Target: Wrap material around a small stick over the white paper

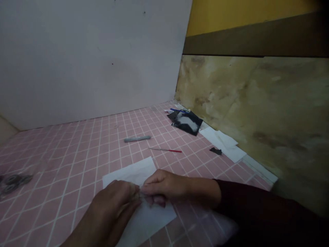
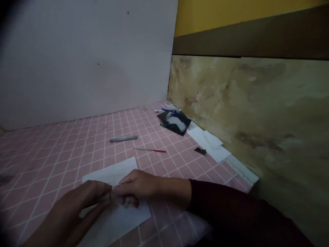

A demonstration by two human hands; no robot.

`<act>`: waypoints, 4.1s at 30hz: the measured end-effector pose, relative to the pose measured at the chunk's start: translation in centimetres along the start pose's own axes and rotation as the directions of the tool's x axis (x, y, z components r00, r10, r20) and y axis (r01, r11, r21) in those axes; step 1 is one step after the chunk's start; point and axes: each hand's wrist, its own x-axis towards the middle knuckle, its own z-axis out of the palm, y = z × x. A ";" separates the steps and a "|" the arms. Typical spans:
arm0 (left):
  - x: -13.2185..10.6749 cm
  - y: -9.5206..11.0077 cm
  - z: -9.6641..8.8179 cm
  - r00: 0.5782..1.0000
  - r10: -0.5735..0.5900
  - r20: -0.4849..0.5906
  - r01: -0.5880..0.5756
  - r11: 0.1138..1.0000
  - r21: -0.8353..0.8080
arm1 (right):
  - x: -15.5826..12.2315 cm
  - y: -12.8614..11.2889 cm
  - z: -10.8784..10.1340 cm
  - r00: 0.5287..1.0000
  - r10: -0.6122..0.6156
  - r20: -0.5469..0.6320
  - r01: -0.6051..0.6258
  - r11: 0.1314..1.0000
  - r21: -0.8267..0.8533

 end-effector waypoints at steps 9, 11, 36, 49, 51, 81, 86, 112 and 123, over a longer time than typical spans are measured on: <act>1.2 0.0 -1.9 0.948 -0.189 0.255 0.279 0.878 -0.390 | -0.3 1.2 1.5 0.754 -0.653 -0.075 0.302 0.445 -0.843; 1.2 0.0 -1.8 0.952 -0.188 0.241 0.268 0.892 -0.365 | -0.1 1.1 1.5 0.780 -0.618 -0.103 0.270 0.479 -0.835; 0.0 0.1 -0.1 0.991 0.115 -0.070 -0.104 0.984 0.144 | -0.2 -0.6 0.2 0.994 0.108 -0.003 -0.104 0.964 0.244; 0.2 0.2 -0.3 0.999 -0.008 -0.036 0.009 1.000 0.029 | -0.3 -0.3 0.3 0.996 -0.039 -0.084 0.033 0.997 -0.071; -0.1 0.2 0.0 0.995 0.049 -0.090 -0.040 0.993 0.109 | -0.2 -0.5 0.1 0.997 0.072 0.015 -0.073 0.993 0.097; 0.0 0.0 0.4 0.995 0.041 -0.089 -0.031 0.994 0.108 | 0.0 0.0 0.2 0.997 0.070 -0.017 -0.069 0.996 0.048; 0.8 0.1 -1.2 0.950 -0.206 0.234 0.275 0.908 -0.318 | -0.6 0.3 1.1 0.913 -0.372 -0.164 0.250 0.831 -0.496; 0.5 0.5 -0.4 0.997 -0.069 -0.041 0.066 0.995 -0.078 | -1.0 -0.2 0.4 0.945 -0.251 -0.208 0.185 0.938 -0.292; 0.2 0.6 -0.5 0.996 0.061 -0.066 -0.058 0.997 0.041 | -0.6 -0.1 0.6 0.981 -0.146 -0.129 0.120 0.975 -0.187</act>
